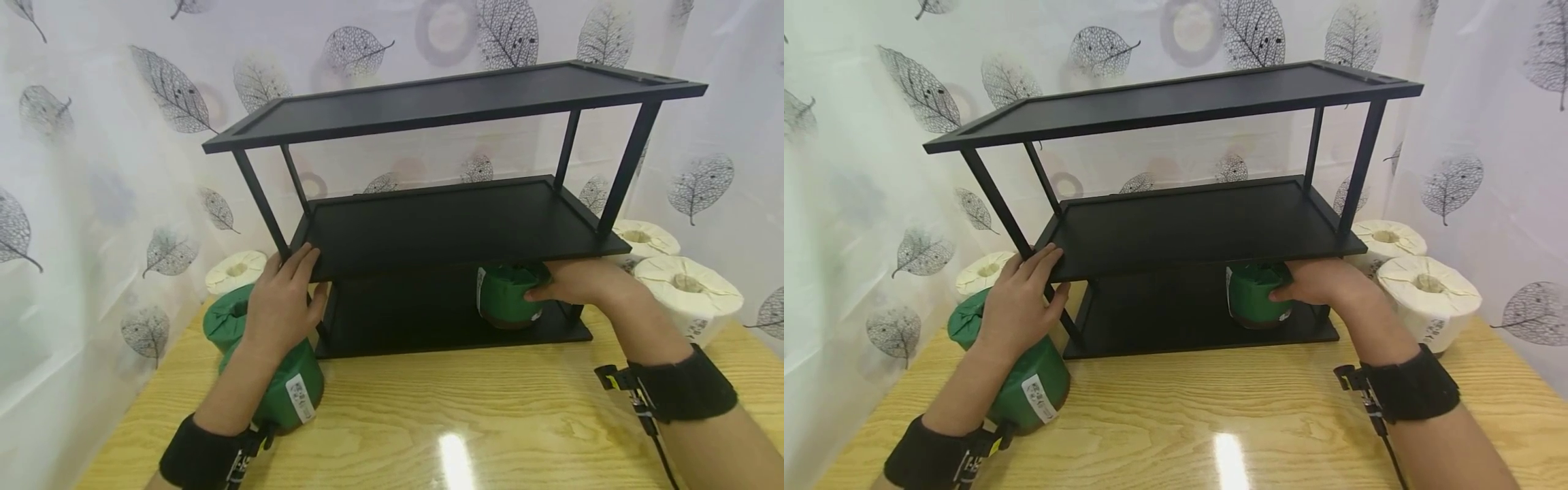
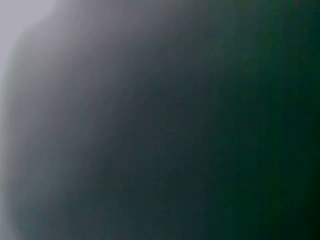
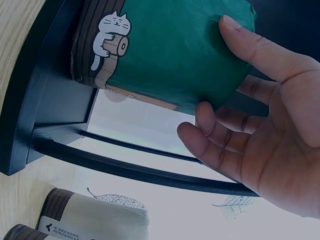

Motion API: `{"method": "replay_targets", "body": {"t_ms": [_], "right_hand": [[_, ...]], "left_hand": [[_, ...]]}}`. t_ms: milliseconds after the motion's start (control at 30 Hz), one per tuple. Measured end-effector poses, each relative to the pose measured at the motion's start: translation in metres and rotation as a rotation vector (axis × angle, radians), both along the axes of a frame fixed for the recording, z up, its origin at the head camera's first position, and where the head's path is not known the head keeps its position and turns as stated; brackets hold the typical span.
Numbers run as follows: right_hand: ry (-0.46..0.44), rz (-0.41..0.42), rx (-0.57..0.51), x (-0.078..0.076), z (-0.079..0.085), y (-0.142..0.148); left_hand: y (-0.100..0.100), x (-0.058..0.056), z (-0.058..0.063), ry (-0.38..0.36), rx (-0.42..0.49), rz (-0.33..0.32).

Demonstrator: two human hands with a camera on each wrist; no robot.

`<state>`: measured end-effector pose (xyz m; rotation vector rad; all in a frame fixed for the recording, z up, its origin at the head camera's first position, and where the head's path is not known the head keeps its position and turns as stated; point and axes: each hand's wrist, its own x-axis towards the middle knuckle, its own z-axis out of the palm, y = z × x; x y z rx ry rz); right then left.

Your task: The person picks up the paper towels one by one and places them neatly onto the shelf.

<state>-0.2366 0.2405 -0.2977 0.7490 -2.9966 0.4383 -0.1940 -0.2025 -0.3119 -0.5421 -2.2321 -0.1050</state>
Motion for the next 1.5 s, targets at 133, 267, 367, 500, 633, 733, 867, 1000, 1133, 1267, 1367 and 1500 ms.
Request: {"method": "replay_targets", "body": {"t_ms": [133, 267, 367, 500, 633, 733, 867, 1000, 1133, 1267, 1367, 1500], "right_hand": [[0.011, 0.005, 0.004, -0.0001, 0.0001, -0.0008], [0.011, 0.003, -0.001, 0.0002, 0.0008, -0.0011], [0.007, -0.008, 0.011, 0.0002, 0.0012, -0.0008], [0.004, -0.020, 0.020, 0.0010, 0.0016, -0.0009], [0.018, -0.021, 0.012, 0.0026, 0.0019, -0.0017], [0.026, -0.016, 0.010, 0.0030, 0.0022, -0.0019], [0.022, -0.019, 0.008, 0.0030, 0.0022, -0.0019], [0.020, -0.037, 0.004, 0.0030, 0.0022, -0.0020], [0.021, -0.036, 0.001, 0.0027, 0.0018, -0.0017], [0.018, -0.020, 0.007, 0.0020, 0.0019, -0.0011], [0.009, -0.016, 0.013, 0.0016, 0.0025, -0.0009], [0.007, -0.031, 0.012, 0.0026, 0.0027, -0.0017]], "left_hand": [[-0.0004, 0.0004, -0.0002, 0.001, -0.003, 0.000], [-0.0010, 0.0005, -0.0001, 0.005, -0.006, 0.000], [-0.0012, 0.0004, -0.0003, 0.006, -0.006, -0.002], [-0.0008, 0.0004, 0.0000, 0.001, -0.006, 0.002], [0.0001, 0.0005, 0.0006, -0.013, 0.000, 0.013], [0.0003, 0.0007, 0.0010, -0.018, 0.004, 0.016], [0.0001, 0.0006, 0.0008, -0.014, 0.003, 0.012], [-0.0001, 0.0002, 0.0006, -0.013, 0.000, 0.010], [-0.0002, -0.0001, 0.0008, -0.013, -0.004, 0.010], [-0.0004, 0.0000, 0.0011, -0.013, -0.004, 0.008], [-0.0002, 0.0004, 0.0017, -0.017, -0.006, 0.009], [0.0002, 0.0007, 0.0020, -0.021, -0.006, 0.013]]}}
